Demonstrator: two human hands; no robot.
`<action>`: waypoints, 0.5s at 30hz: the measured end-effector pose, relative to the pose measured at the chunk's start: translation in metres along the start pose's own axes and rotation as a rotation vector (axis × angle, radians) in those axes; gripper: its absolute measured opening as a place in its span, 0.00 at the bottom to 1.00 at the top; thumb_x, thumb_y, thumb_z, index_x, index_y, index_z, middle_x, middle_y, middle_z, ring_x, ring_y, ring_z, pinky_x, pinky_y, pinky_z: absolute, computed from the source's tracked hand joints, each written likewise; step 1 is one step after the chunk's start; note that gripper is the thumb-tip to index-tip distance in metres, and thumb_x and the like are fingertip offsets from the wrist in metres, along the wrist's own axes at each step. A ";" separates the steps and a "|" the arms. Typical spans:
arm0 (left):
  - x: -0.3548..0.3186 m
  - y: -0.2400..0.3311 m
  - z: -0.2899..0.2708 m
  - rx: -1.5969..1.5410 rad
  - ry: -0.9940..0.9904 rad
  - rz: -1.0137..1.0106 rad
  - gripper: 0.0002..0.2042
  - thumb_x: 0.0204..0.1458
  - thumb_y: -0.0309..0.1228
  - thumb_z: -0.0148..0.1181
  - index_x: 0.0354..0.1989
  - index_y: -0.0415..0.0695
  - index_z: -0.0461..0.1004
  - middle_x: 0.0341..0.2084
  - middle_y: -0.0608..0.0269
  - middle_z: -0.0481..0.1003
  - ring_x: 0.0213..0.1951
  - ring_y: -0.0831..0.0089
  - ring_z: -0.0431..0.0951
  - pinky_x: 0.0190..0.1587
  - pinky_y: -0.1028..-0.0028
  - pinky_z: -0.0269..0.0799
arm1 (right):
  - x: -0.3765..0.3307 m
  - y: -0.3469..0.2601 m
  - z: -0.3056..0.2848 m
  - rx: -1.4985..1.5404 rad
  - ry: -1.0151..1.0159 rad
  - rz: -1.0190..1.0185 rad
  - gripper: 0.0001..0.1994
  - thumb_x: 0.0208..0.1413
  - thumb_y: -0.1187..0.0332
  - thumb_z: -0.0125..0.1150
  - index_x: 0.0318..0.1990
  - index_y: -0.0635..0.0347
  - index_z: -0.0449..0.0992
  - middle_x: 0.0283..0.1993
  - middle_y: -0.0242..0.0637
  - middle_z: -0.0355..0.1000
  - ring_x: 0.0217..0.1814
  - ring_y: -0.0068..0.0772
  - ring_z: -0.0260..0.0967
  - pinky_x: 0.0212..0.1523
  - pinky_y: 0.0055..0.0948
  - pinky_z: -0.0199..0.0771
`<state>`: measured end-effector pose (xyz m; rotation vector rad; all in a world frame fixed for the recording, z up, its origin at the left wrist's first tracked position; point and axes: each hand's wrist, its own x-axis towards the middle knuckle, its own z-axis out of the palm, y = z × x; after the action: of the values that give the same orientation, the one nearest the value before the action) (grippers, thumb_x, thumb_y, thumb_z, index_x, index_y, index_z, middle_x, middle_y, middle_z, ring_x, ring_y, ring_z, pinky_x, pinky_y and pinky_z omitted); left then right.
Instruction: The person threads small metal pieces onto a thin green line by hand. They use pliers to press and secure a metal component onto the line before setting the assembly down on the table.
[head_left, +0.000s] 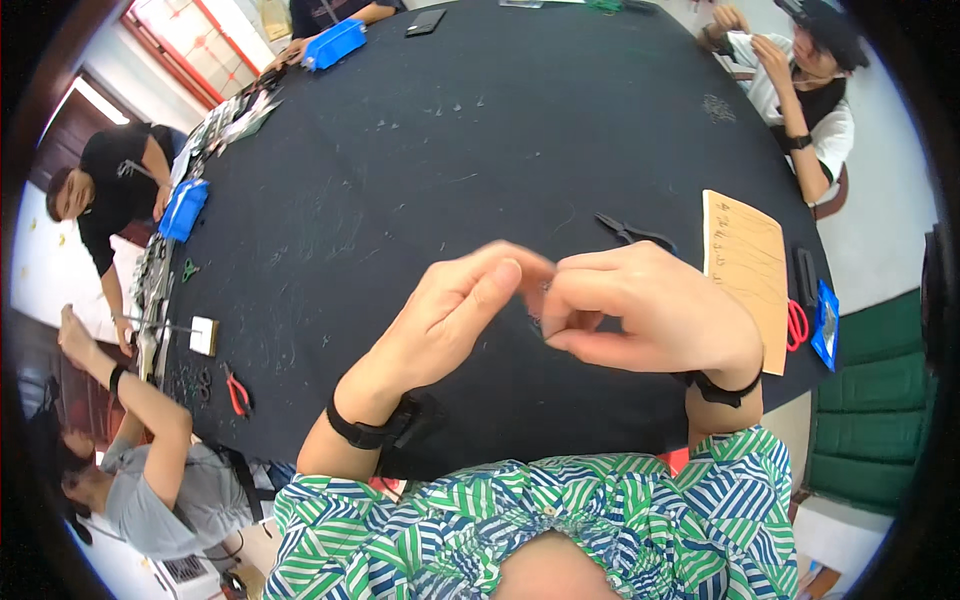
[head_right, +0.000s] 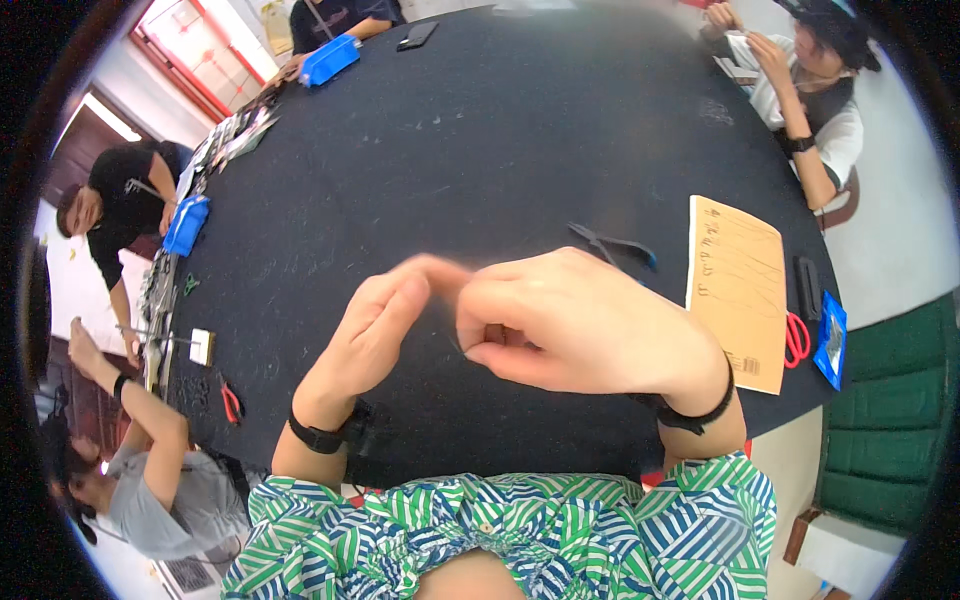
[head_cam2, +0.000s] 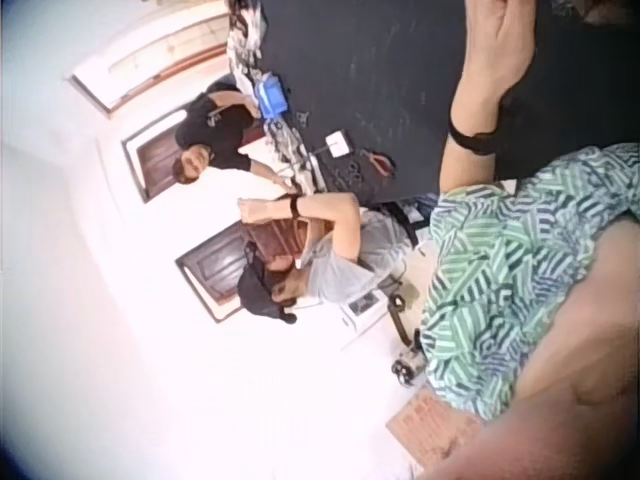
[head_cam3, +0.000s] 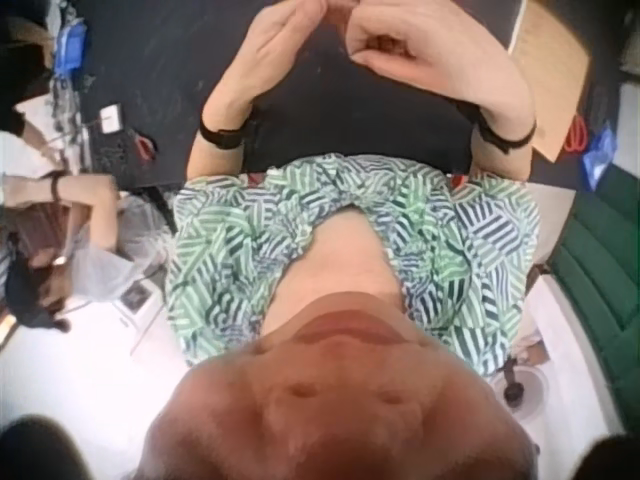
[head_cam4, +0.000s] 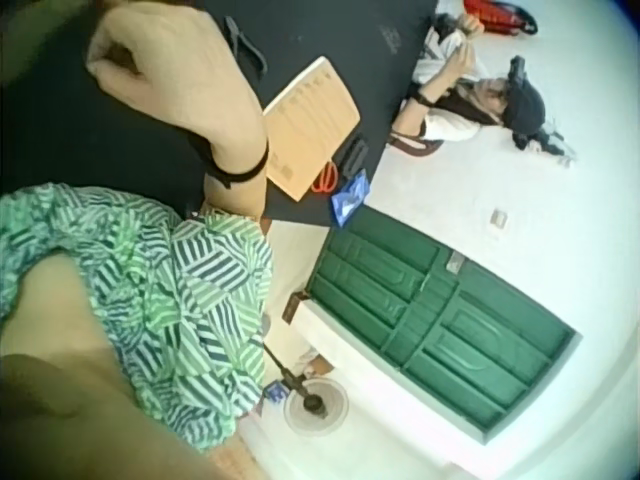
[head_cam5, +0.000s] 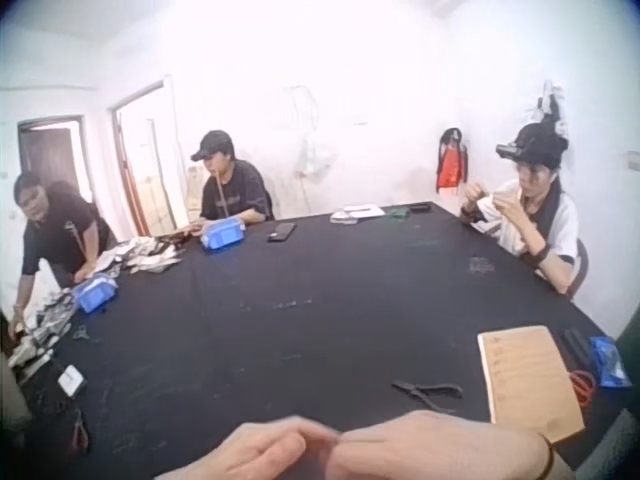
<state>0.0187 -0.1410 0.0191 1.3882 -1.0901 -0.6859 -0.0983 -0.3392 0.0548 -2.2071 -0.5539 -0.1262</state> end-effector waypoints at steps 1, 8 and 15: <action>-0.006 0.010 -0.004 0.011 0.014 -0.009 0.14 0.67 0.33 0.48 0.48 0.37 0.76 0.41 0.60 0.78 0.44 0.74 0.77 0.49 0.73 0.71 | -0.002 -0.002 -0.001 0.031 0.019 0.020 0.05 0.50 0.74 0.62 0.31 0.61 0.71 0.29 0.40 0.71 0.29 0.42 0.74 0.30 0.36 0.71; -0.044 0.022 -0.022 0.458 0.335 -0.146 0.07 0.62 0.28 0.57 0.34 0.38 0.79 0.22 0.76 0.69 0.22 0.88 0.59 0.24 0.82 0.51 | 0.000 0.027 -0.011 -0.170 0.171 0.087 0.04 0.54 0.77 0.60 0.33 0.65 0.71 0.28 0.39 0.70 0.27 0.33 0.72 0.28 0.28 0.70; -0.034 0.007 -0.028 1.190 0.352 -0.104 0.07 0.59 0.28 0.59 0.41 0.38 0.79 0.33 0.61 0.78 0.36 0.72 0.78 0.39 0.73 0.71 | 0.003 0.051 -0.001 -0.224 0.138 0.070 0.05 0.56 0.75 0.60 0.32 0.65 0.70 0.26 0.41 0.70 0.26 0.37 0.70 0.28 0.32 0.68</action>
<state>0.0285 -0.0976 0.0228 2.4526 -1.1652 0.2539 -0.0735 -0.3670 0.0196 -2.4097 -0.4012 -0.3149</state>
